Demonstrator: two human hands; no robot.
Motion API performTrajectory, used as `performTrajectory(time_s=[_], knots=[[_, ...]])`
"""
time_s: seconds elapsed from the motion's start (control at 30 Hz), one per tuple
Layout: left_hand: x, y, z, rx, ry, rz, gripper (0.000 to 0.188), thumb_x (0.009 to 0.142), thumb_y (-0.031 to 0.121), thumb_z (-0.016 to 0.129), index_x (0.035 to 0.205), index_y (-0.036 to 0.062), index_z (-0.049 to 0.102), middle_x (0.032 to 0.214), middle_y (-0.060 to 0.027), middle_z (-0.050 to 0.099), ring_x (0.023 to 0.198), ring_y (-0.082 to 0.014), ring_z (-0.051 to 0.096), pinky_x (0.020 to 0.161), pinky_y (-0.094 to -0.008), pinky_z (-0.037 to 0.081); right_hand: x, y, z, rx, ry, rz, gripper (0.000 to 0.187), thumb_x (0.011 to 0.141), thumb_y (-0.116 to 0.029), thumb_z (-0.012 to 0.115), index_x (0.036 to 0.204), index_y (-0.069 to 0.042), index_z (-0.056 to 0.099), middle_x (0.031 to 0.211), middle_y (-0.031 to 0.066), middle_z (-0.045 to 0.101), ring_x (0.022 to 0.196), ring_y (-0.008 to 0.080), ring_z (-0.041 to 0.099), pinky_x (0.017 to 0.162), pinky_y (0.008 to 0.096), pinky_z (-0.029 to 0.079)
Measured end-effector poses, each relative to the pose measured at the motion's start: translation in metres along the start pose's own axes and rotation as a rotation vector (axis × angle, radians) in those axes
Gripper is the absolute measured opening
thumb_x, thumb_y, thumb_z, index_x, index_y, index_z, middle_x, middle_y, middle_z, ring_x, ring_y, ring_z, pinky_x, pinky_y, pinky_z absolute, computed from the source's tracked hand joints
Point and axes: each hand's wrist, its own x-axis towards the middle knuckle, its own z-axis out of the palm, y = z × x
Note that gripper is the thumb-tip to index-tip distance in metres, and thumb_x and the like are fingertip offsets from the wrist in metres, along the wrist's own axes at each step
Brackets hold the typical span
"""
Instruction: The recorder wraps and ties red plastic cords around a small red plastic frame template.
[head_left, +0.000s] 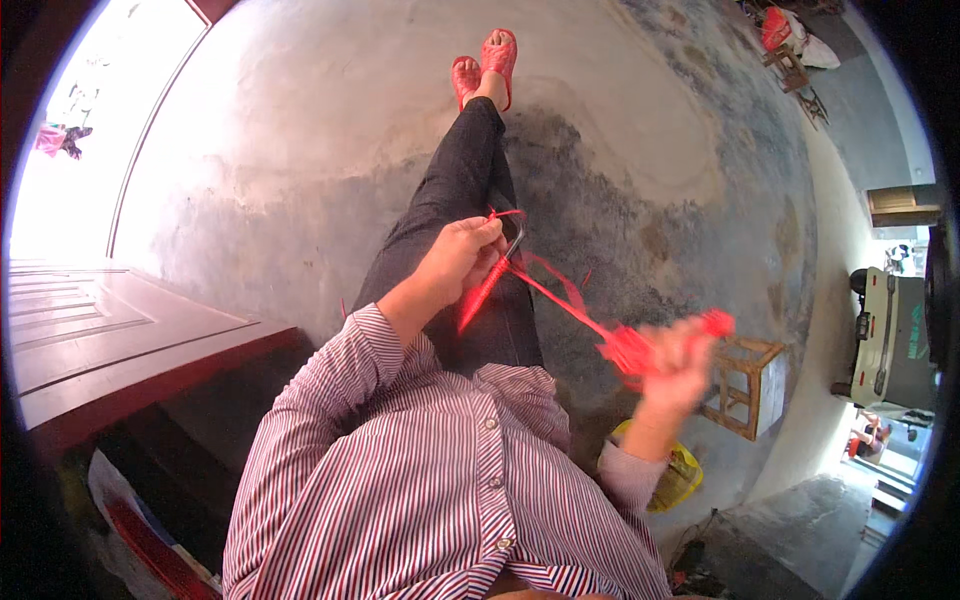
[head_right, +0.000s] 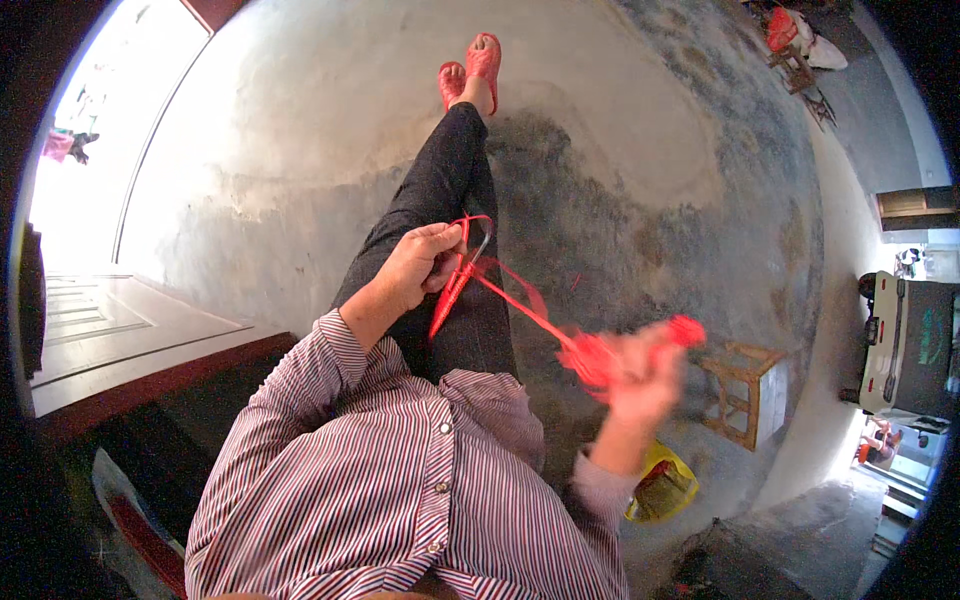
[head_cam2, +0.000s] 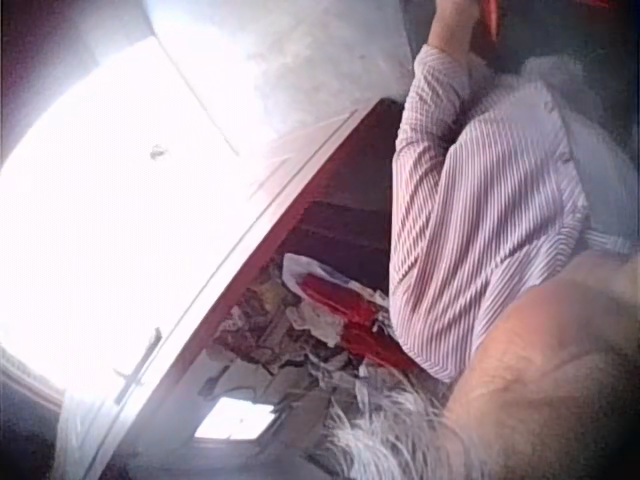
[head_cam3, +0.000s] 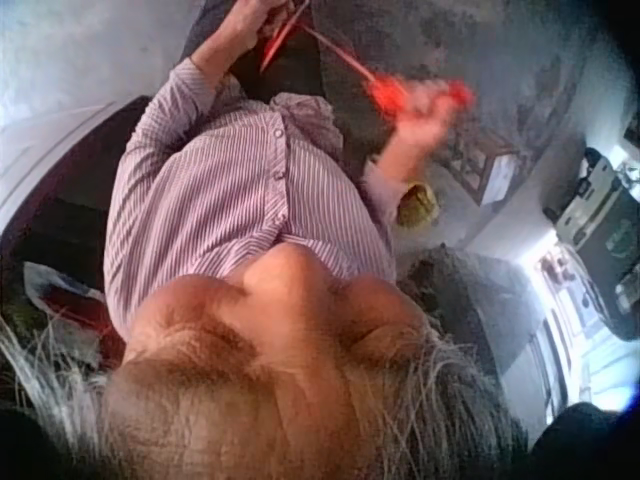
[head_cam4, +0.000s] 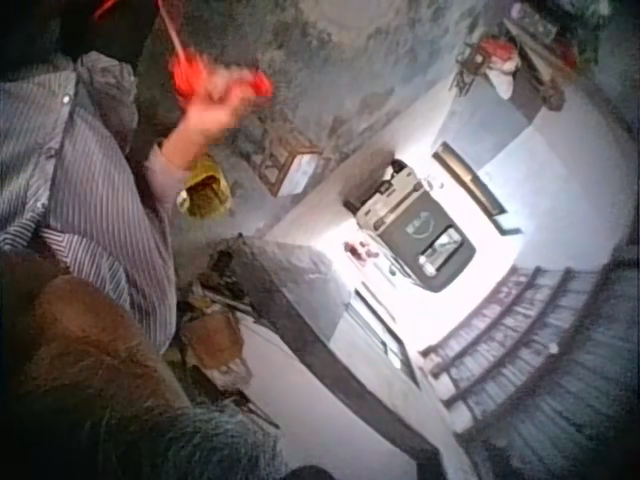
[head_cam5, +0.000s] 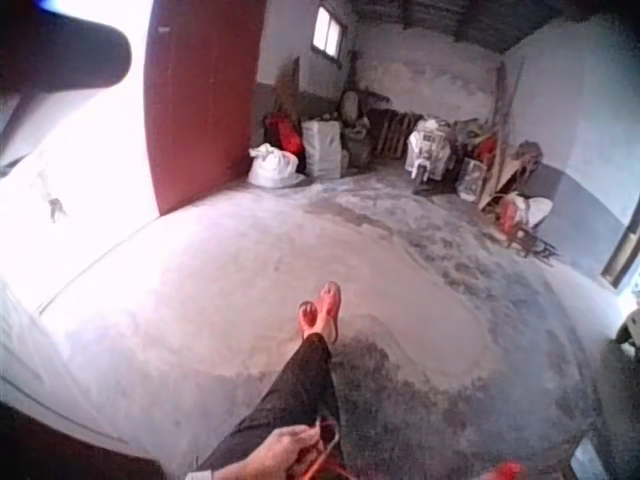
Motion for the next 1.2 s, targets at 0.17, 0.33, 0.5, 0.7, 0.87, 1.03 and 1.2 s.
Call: performTrajectory(time_s=[0.17,0.33,0.5,0.7,0.87,1.03,1.2], knots=[[0.007,-0.003,-0.006,-0.008,0.002,0.012,0.022,0.095,0.022,0.054,0.080,0.0051,0.057,0.061,-0.0018,0.051,0.037,-0.0058,0.030,0.034,-0.0222,0.019,-0.035,-0.105,-0.053,-0.099,0.298,-0.270,0.030,0.099,-0.031,0.047,0.074,-0.013,0.045,0.056,-0.0076,0.025,0.044,0.0046,0.022,0.038,0.0226,0.019],[0.012,-0.006,-0.007,0.042,0.002,0.003,0.020,0.093,0.021,0.057,0.082,0.0048,0.057,0.065,-0.0005,0.053,0.039,-0.0047,0.032,0.034,-0.0218,0.019,-0.020,-0.026,-0.095,-0.043,0.442,-0.072,0.032,0.096,-0.017,0.048,0.066,-0.018,0.036,0.054,-0.0086,0.028,0.043,0.0030,0.024,0.037,0.0204,0.020],[0.008,-0.007,-0.001,0.104,0.046,-0.020,0.020,0.093,0.022,0.058,0.081,0.0062,0.058,0.063,0.0031,0.050,0.042,-0.0041,0.034,0.037,-0.0211,0.020,0.030,0.115,0.000,-0.508,0.299,0.304,0.019,0.093,-0.024,0.056,0.102,-0.008,0.062,0.058,-0.0078,0.038,0.049,0.0033,0.035,0.044,0.0209,0.029],[0.010,-0.012,-0.002,0.231,0.081,-0.030,0.021,0.093,0.025,0.057,0.081,0.0078,0.059,0.058,0.0052,0.045,0.043,-0.0044,0.034,0.039,-0.0212,0.021,0.042,0.149,0.010,-0.782,0.000,0.455,0.017,0.094,-0.023,0.055,0.085,-0.008,0.055,0.064,-0.0074,0.043,0.055,0.0041,0.038,0.049,0.0234,0.031],[0.018,-0.012,0.001,0.270,0.053,-0.110,0.021,0.092,0.027,0.055,0.083,0.0086,0.055,0.061,-0.0009,0.054,0.041,-0.0065,0.035,0.037,-0.0228,0.022,0.003,0.096,0.003,-0.575,0.116,0.419,0.021,0.089,-0.019,0.061,0.073,-0.012,0.049,0.062,-0.0082,0.040,0.050,0.0030,0.035,0.045,0.0232,0.027],[0.043,-0.018,-0.006,0.333,0.042,-0.219,0.009,0.087,0.020,0.053,0.085,0.0105,0.051,0.070,-0.0097,0.062,0.038,-0.0077,0.033,0.035,-0.0247,0.021,-0.027,0.090,-0.004,-0.539,0.097,0.439,0.022,0.087,-0.013,0.061,0.070,-0.013,0.047,0.060,-0.0082,0.039,0.049,0.0025,0.034,0.044,0.0218,0.026],[0.059,-0.019,-0.032,0.141,-0.060,-0.340,0.012,0.074,0.010,0.052,0.086,0.0126,0.052,0.069,-0.0128,0.060,0.038,-0.0098,0.028,0.035,-0.0275,0.020,-0.044,0.100,-0.050,-0.592,0.181,0.437,0.022,0.087,-0.012,0.060,0.069,-0.013,0.047,0.059,-0.0079,0.040,0.048,0.0029,0.035,0.044,0.0221,0.027]])
